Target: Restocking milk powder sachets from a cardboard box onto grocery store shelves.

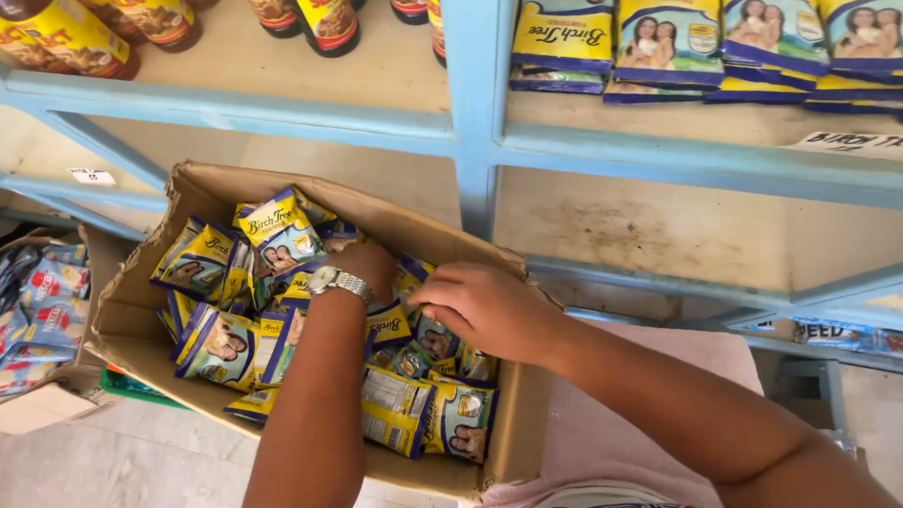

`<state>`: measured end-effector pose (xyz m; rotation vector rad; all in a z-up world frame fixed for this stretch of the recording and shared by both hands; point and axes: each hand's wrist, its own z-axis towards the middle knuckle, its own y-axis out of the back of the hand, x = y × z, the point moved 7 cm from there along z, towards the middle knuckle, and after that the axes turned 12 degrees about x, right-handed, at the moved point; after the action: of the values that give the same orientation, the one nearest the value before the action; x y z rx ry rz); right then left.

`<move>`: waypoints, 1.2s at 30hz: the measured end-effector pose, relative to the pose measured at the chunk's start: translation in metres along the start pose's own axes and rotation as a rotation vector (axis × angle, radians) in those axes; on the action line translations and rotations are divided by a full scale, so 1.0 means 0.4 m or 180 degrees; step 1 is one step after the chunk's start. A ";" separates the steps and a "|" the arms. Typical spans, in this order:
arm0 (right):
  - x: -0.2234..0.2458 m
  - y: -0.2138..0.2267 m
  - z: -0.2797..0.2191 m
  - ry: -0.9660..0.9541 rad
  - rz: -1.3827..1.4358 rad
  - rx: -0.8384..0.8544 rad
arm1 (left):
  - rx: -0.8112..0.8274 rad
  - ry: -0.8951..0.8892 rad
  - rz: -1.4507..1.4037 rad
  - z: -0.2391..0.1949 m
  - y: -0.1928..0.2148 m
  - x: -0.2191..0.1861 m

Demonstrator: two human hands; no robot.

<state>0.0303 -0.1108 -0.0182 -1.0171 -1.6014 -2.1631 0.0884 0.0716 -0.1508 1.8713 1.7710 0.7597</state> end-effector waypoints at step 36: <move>-0.034 0.025 -0.026 -0.0533 -0.0082 -0.0937 | 0.0143 -0.2071 -0.2889 -0.186 0.093 -0.020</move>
<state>0.0421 -0.1265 -0.0214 -1.2996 -1.3937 -2.4395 0.0666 0.0574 -0.0712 0.9427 1.8742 -0.2102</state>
